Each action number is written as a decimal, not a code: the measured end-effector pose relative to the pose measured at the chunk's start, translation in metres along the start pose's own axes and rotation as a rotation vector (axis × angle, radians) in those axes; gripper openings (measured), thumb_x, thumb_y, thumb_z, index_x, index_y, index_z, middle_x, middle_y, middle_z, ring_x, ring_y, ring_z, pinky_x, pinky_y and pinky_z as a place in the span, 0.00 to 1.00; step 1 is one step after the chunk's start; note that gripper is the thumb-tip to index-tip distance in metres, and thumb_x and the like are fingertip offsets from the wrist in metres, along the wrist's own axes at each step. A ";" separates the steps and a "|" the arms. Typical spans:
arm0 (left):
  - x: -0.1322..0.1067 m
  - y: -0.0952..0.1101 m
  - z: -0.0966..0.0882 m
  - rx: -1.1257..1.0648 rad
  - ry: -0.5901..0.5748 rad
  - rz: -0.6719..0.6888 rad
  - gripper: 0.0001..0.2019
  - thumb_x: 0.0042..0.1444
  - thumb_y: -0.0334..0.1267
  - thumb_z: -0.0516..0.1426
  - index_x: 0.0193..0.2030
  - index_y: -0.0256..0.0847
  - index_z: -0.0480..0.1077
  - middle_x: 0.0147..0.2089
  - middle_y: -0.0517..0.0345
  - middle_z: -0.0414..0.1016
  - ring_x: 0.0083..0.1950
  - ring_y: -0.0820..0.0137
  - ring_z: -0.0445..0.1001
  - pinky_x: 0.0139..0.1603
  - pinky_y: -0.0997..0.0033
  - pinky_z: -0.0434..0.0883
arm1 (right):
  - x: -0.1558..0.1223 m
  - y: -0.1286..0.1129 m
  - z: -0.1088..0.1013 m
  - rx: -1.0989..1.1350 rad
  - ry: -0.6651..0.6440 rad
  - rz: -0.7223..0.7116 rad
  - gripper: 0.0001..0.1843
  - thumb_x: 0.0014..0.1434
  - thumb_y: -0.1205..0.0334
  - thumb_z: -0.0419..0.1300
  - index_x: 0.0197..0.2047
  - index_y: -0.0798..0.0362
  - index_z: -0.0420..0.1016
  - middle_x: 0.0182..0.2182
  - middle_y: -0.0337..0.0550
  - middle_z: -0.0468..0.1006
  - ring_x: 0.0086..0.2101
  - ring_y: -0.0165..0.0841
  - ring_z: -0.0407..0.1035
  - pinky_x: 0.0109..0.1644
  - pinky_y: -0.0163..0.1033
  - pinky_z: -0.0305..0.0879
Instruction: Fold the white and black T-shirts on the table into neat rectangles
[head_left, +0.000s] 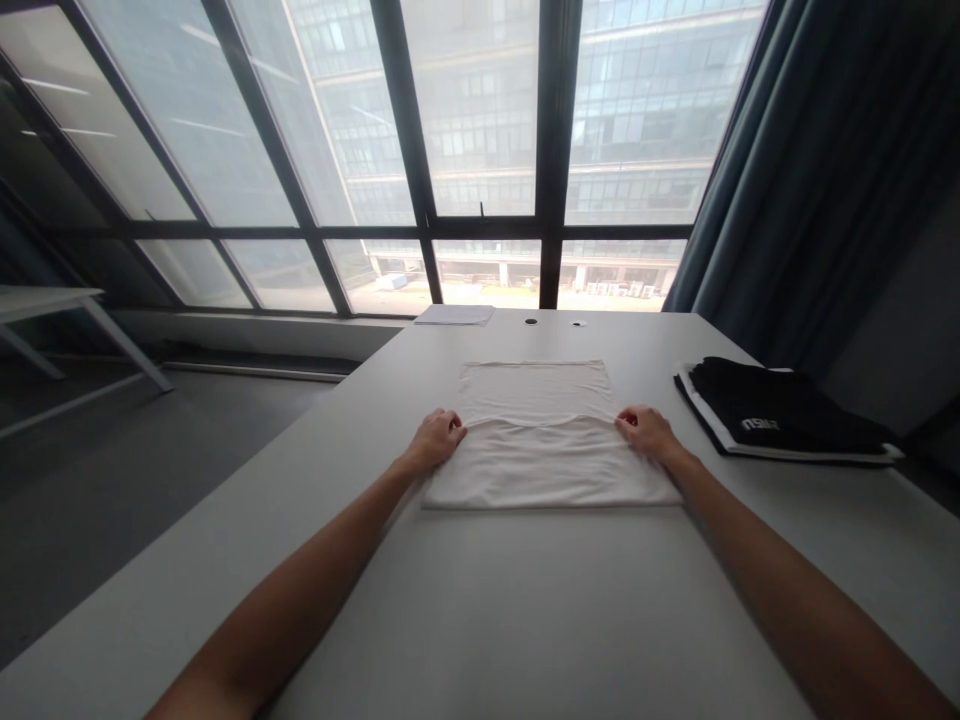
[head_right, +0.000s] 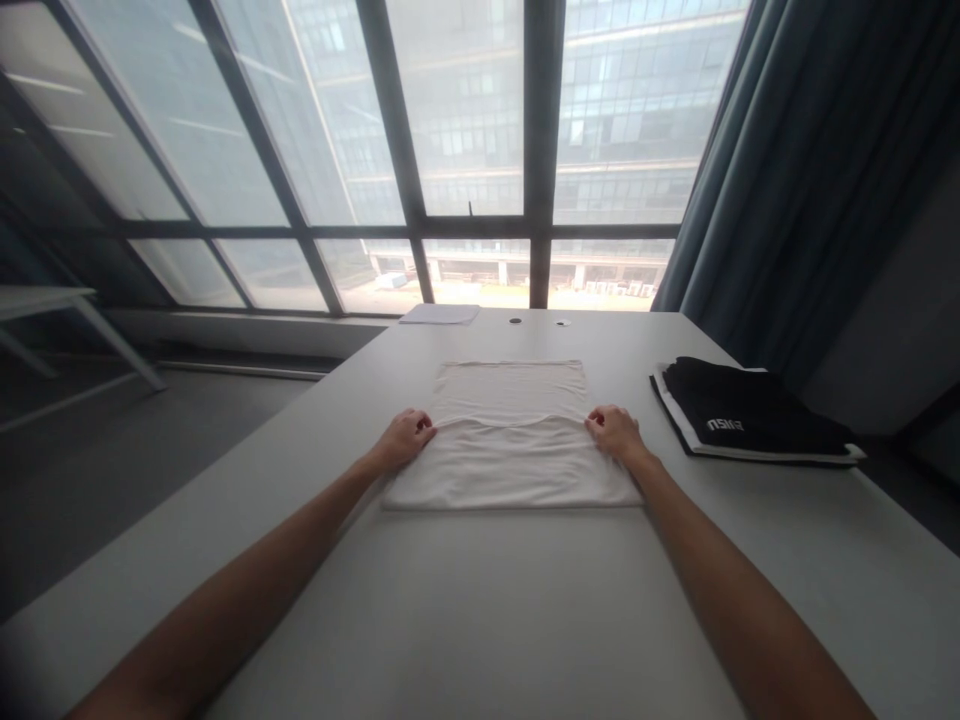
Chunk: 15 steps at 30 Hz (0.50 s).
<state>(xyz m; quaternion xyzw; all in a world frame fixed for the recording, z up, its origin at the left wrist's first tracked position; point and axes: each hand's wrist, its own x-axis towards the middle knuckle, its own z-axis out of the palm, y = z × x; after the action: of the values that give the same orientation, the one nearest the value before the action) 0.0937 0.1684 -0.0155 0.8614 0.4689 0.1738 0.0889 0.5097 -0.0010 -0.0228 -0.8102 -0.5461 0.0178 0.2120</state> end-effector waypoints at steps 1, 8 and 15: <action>0.001 -0.001 0.001 -0.013 0.001 0.005 0.10 0.59 0.43 0.58 0.38 0.39 0.75 0.41 0.48 0.75 0.45 0.60 0.74 0.52 0.63 0.70 | 0.002 0.000 0.000 0.004 -0.017 -0.002 0.13 0.60 0.55 0.59 0.40 0.50 0.83 0.37 0.44 0.84 0.40 0.38 0.75 0.44 0.40 0.65; 0.001 0.004 -0.003 -0.118 0.040 0.026 0.08 0.63 0.42 0.54 0.39 0.41 0.69 0.35 0.56 0.76 0.36 0.65 0.74 0.41 0.70 0.69 | 0.010 -0.007 -0.006 0.003 -0.008 -0.032 0.11 0.63 0.57 0.56 0.40 0.51 0.79 0.37 0.45 0.83 0.40 0.39 0.74 0.47 0.43 0.61; -0.002 0.008 0.000 -0.102 0.117 -0.028 0.08 0.65 0.40 0.53 0.44 0.41 0.70 0.37 0.53 0.78 0.40 0.62 0.77 0.44 0.67 0.70 | 0.012 -0.011 -0.004 -0.020 0.081 -0.059 0.12 0.66 0.57 0.53 0.44 0.52 0.76 0.39 0.47 0.83 0.40 0.40 0.75 0.47 0.42 0.60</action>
<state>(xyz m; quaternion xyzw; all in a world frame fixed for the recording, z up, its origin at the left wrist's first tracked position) 0.0993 0.1625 -0.0131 0.8375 0.4759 0.2462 0.1077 0.5058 0.0114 -0.0130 -0.7958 -0.5609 -0.0269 0.2264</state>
